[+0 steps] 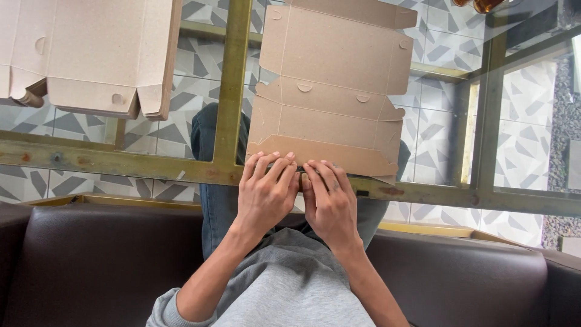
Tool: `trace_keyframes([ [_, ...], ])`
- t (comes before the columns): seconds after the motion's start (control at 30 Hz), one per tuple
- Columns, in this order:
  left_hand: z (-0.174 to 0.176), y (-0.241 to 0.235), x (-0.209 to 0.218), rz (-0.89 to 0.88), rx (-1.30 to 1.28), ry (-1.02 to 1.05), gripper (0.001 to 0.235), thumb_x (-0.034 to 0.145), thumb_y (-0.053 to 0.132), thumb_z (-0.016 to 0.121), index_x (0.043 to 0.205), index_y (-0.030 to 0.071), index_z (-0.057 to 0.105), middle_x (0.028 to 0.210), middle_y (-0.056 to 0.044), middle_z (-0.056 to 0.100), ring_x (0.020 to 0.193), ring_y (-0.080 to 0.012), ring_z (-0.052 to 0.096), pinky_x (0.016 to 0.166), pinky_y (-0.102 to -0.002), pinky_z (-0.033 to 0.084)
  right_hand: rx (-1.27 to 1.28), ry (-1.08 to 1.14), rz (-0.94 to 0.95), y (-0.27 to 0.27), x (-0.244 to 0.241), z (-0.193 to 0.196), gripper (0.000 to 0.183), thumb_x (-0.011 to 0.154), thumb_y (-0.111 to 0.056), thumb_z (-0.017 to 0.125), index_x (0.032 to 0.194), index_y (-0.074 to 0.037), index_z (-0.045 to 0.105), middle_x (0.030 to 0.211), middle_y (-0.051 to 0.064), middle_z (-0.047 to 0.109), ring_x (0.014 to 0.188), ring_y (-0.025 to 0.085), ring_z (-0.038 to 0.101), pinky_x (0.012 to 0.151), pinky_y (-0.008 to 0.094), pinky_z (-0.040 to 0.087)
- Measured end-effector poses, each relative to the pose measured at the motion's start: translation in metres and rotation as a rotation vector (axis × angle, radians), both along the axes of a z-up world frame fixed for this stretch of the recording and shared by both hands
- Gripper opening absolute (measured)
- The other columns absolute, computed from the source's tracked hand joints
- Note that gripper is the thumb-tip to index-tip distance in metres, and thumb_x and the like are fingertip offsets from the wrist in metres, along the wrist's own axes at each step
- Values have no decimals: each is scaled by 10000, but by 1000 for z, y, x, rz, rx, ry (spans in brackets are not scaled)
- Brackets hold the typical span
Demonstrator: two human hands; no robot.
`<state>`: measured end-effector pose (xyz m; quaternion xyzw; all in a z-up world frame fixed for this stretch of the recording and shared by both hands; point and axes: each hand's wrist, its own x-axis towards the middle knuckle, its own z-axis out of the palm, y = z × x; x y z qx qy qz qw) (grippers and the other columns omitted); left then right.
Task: The person assembles a flat cardboard box by folding its flaps and securing them with adhesive tape. They repeatedly fold and tape the side and bottom flaps to form a rectangular box shape on a glass table.
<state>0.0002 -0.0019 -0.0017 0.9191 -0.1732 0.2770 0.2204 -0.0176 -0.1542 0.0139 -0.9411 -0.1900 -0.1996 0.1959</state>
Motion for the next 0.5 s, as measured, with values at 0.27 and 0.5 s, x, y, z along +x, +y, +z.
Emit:
trace_keyframes([
  [0.27,7,-2,-1,4,3,39,180,905,198,697,1006,108,817,967,-77,757,1006,-248,680,1024,-433,493,-25,-105,-71,-50,-2,-5,168,966,-126,671,1006,-24,799,1016,92,747,980,255,708,909,333,579],
  [0.5,2,-9,-5,38,52,51,307,922,352,682,1064,101,787,1032,-93,735,1045,-278,655,1052,-486,471,7,-112,-140,-72,-8,-11,182,991,-149,675,972,-37,817,967,98,751,942,228,716,915,324,580],
])
